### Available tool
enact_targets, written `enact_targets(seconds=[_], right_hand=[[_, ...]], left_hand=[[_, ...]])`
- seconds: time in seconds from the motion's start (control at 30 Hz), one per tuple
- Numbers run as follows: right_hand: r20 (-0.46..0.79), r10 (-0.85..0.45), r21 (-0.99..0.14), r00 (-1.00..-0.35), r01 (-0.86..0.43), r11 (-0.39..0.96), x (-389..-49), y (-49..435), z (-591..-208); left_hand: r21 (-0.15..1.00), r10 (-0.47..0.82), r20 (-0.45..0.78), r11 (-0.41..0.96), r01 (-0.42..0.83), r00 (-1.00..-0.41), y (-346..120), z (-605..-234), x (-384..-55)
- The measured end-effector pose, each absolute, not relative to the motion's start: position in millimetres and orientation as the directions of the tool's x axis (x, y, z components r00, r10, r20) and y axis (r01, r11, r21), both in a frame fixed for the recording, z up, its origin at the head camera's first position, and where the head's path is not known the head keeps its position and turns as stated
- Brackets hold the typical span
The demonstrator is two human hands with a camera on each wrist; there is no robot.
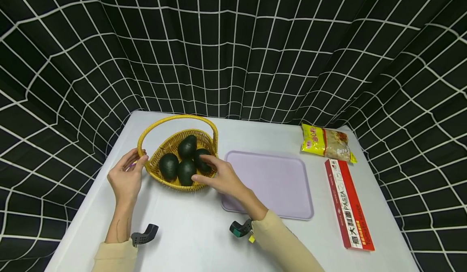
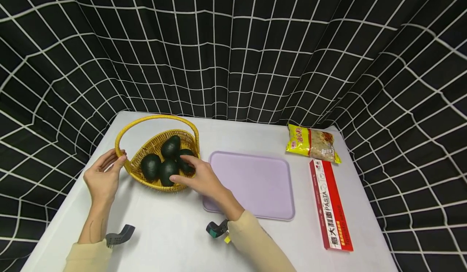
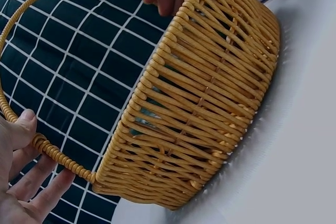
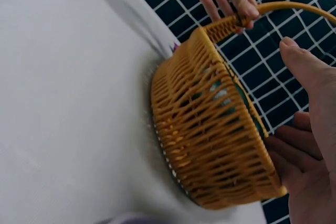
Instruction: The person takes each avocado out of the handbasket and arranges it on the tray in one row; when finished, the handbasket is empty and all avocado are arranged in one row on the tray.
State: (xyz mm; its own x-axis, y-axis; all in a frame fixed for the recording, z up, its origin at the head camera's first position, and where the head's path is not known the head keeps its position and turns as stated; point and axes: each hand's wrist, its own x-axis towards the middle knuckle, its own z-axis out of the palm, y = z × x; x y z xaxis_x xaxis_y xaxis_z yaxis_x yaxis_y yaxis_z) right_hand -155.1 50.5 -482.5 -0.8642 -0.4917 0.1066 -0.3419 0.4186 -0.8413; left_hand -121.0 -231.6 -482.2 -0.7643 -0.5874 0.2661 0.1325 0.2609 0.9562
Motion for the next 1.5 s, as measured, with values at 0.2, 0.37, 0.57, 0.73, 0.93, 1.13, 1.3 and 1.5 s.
enact_targets(seconds=[0.2, 0.37, 0.57, 0.73, 0.93, 1.13, 1.3, 1.5], right_hand=[[0.105, -0.520, -0.846, -0.848, -0.351, 0.401, -157.2, 39.1, -483.7], [0.092, -0.537, -0.845, -0.838, -0.351, 0.403, -158.3, 31.4, -484.2], [0.074, -0.556, -0.778, -0.828, -0.397, 0.487, -161.9, 22.6, -482.2], [0.068, -0.567, -0.755, -0.821, -0.414, 0.509, -163.5, 16.5, -481.9], [0.077, -0.559, -0.713, -0.826, -0.438, 0.548, -165.3, 9.0, -485.1], [0.060, -0.540, -0.672, -0.839, -0.434, 0.600, -165.7, 3.1, -484.9], [0.040, -0.533, -0.635, -0.845, -0.433, 0.640, -166.4, -2.5, -486.8], [0.030, -0.532, -0.564, -0.846, -0.454, 0.690, -167.2, -6.4, -490.0]], left_hand=[[0.952, -0.585, 0.272, 0.278, 0.126, -0.764, -231.1, -482.9, -121.1], [0.954, -0.585, 0.268, 0.270, 0.127, -0.766, -231.5, -482.9, -120.7], [0.950, -0.589, 0.277, 0.288, 0.123, -0.759, -232.5, -482.7, -120.2], [0.946, -0.584, 0.296, 0.292, 0.144, -0.756, -233.0, -484.2, -119.6], [0.941, -0.574, 0.307, 0.305, 0.151, -0.759, -232.7, -483.9, -120.3], [0.942, -0.575, 0.301, 0.302, 0.145, -0.761, -232.1, -482.9, -121.3], [0.944, -0.576, 0.290, 0.302, 0.131, -0.764, -232.3, -482.5, -120.1], [0.946, -0.576, 0.293, 0.289, 0.145, -0.764, -231.1, -482.7, -119.8]])
